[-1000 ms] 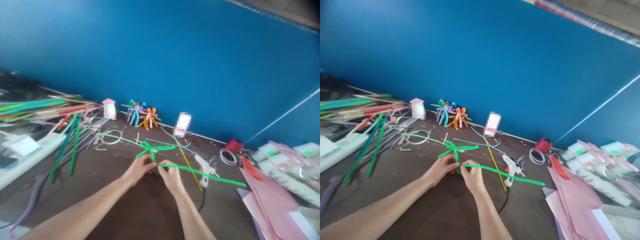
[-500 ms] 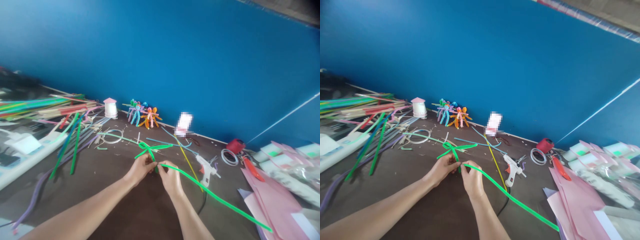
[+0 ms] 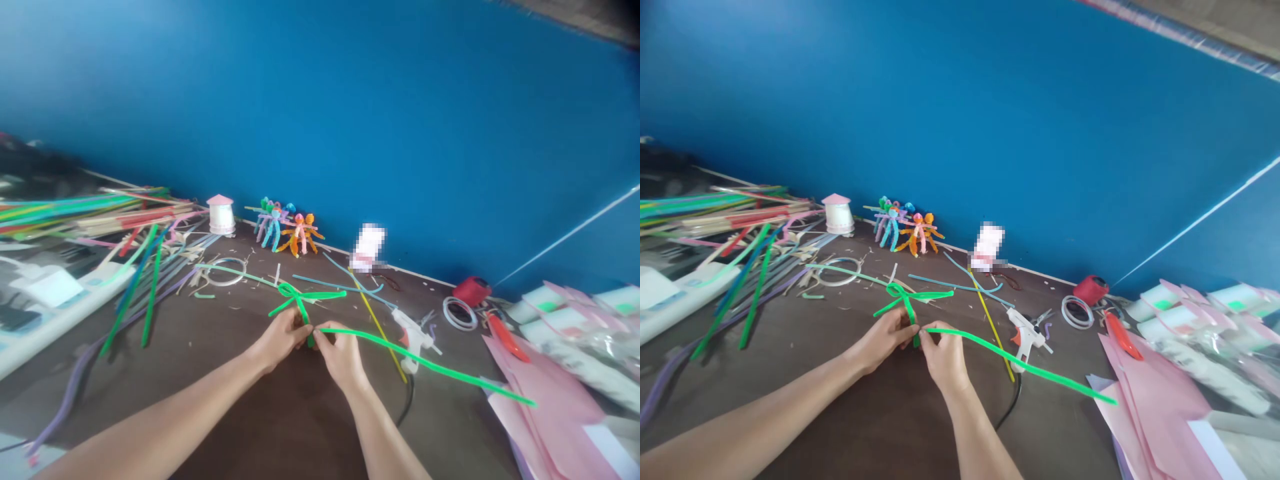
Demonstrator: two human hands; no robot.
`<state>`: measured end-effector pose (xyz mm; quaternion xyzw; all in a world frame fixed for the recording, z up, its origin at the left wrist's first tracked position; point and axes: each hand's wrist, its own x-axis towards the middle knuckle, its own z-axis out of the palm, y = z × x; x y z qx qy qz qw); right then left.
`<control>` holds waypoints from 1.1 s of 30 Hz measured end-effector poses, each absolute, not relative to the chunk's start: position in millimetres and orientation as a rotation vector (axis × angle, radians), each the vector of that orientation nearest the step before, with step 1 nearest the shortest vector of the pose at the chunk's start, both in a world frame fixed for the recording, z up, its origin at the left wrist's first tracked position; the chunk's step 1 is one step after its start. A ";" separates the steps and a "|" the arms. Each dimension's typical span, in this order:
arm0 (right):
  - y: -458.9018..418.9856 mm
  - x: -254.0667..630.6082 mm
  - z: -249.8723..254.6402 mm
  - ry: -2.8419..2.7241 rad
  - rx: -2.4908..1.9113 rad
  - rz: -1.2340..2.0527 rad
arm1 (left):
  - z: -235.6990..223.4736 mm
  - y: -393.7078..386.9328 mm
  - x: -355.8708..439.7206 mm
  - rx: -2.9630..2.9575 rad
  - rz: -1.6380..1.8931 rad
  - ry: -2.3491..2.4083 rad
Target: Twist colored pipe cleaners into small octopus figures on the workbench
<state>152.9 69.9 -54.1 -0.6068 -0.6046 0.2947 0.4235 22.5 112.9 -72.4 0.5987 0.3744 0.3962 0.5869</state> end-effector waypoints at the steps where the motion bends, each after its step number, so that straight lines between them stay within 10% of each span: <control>1: 69.5 152.4 -53.4 -1.515 -1.520 0.736 | -72.4 112.8 22.4 1.399 0.922 0.876; 18: 71.0 160.8 -46.0 -1.356 -1.493 0.797 | -46.0 98.5 16.8 1.668 0.703 0.945; 26: 73.9 165.0 -46.3 -1.241 -1.475 0.963 | -12.6 74.2 -10.5 2.415 1.685 0.473; 33: 73.4 167.2 -41.7 -1.219 -1.467 1.099 | -12.9 82.7 5.6 2.605 1.268 0.719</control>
